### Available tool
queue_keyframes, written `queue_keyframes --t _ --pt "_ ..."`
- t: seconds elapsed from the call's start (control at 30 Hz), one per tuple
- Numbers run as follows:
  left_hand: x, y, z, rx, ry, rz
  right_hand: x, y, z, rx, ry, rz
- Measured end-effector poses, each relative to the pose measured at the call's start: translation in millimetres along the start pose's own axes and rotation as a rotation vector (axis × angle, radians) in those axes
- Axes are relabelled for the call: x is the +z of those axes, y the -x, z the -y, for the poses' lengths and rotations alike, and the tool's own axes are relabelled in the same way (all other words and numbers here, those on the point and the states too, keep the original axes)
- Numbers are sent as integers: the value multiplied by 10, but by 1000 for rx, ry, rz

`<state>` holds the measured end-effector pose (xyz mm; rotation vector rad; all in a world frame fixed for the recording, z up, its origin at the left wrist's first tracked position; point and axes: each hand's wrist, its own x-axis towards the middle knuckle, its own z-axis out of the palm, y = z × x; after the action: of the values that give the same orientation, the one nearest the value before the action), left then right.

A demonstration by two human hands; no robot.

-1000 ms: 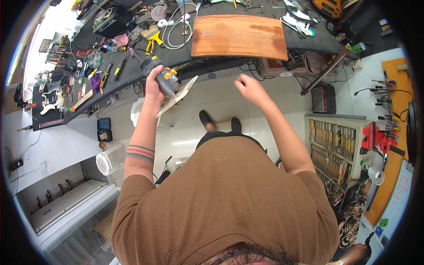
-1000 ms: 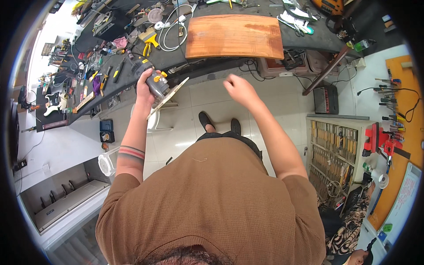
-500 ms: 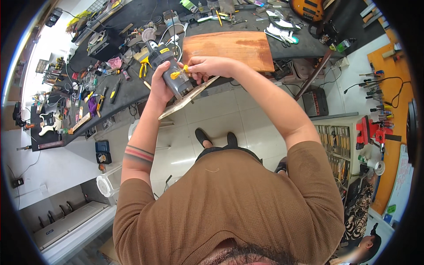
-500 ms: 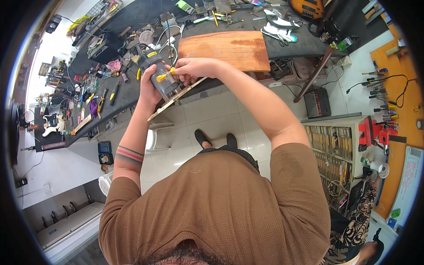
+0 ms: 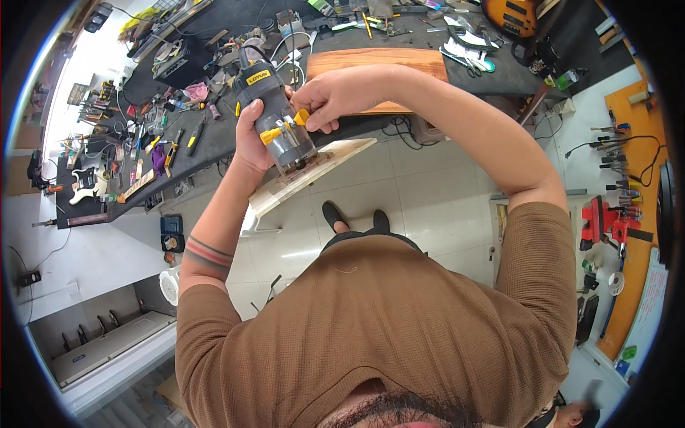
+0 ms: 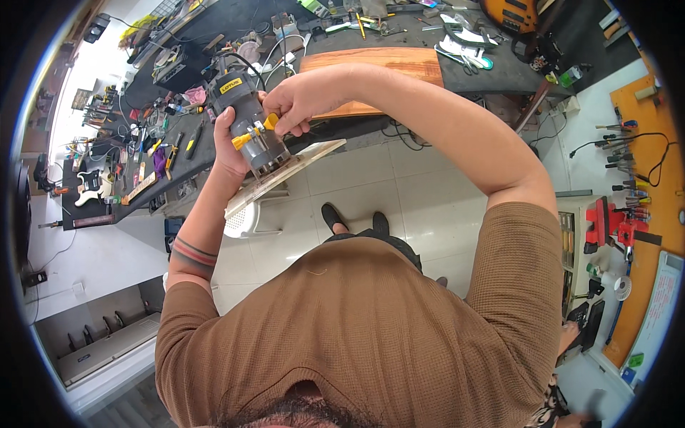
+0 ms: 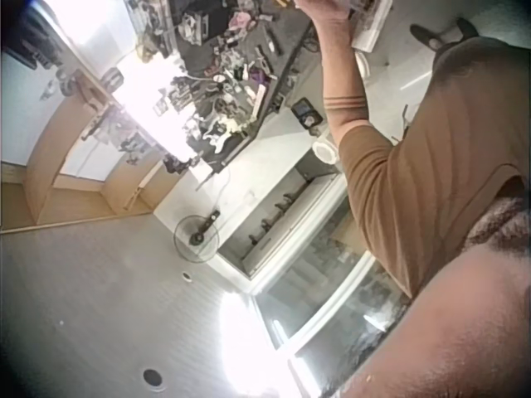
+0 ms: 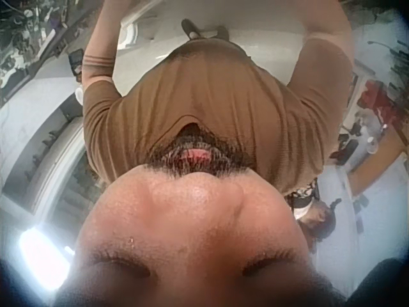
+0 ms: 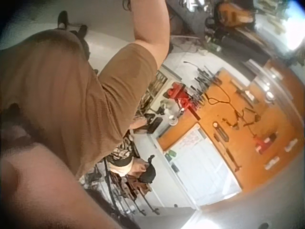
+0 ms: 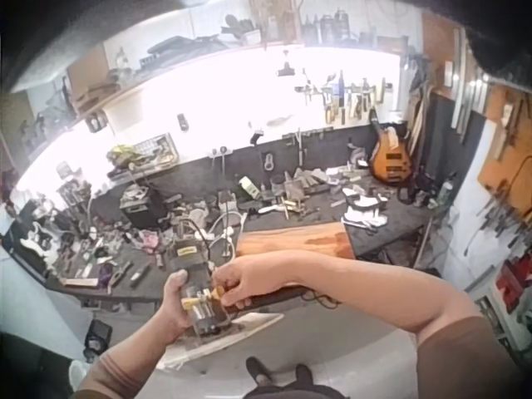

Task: The person adjusts a small router tool by loosening and tightening yellow knobs, then walks across a room and uses a power drill to operate a large yellow buffing wheel mounted on a workbench.

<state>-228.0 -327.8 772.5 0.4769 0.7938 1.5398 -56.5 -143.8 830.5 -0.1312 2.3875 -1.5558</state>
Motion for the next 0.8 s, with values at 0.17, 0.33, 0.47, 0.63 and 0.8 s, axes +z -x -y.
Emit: queue_keyframes --t 0.17,0.33,0.47,0.63,0.8 --pt "116 191 21 1 -10 24 123 31 177 -6 136 2" --pt "172 417 6 25 37 29 367 64 245 -80 106 -57" --pt "142 521 -42 101 -115 132 511 86 295 -71 -66 61" --pt "86 666 -49 20 -195 191 668 35 285 15 -143 176" --pt "216 836 -145 -54 -284 -35 845 14 400 -4 119 29"
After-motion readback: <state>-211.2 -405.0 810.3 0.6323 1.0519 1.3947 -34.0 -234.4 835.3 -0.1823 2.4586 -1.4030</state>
